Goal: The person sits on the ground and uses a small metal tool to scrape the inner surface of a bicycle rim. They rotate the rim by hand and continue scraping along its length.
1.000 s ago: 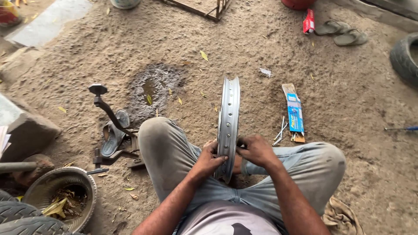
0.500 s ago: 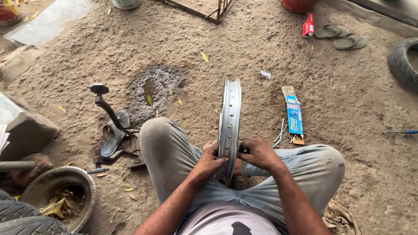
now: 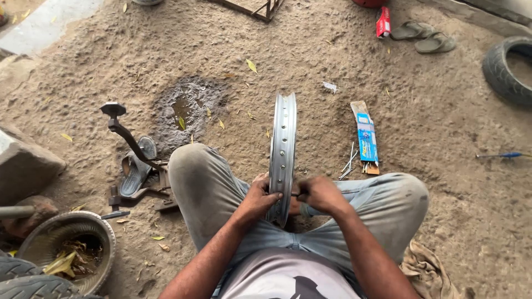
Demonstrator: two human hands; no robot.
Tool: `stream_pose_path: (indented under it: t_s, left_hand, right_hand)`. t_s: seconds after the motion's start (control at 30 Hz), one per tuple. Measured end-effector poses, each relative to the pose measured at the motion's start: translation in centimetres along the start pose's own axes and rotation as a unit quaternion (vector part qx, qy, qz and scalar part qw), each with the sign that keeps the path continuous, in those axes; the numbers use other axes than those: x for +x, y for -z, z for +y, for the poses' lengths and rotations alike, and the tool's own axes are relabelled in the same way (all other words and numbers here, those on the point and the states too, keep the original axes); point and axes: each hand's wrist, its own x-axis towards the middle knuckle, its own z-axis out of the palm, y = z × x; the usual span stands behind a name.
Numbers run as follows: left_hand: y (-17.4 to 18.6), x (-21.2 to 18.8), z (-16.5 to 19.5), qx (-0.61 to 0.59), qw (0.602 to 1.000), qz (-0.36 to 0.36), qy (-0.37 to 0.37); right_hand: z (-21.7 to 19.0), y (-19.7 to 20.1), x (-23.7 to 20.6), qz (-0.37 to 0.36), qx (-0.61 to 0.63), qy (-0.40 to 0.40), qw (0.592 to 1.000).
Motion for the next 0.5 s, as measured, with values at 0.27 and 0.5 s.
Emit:
stream_pose_path:
  t_s: [0.27,0.5]
  left_hand:
    - [-0.2,0.5,-0.2,0.022,0.999,0.014,-0.026]
    - [0.0,0.3,-0.2,0.055,0.995,0.022,-0.083]
  right_hand:
    - [-0.5,-2.2,1.0,0.051,0.155,0.129,0.978]
    - [-0.8,5.4,-2.4,0.157,0.069,0.161,0.972]
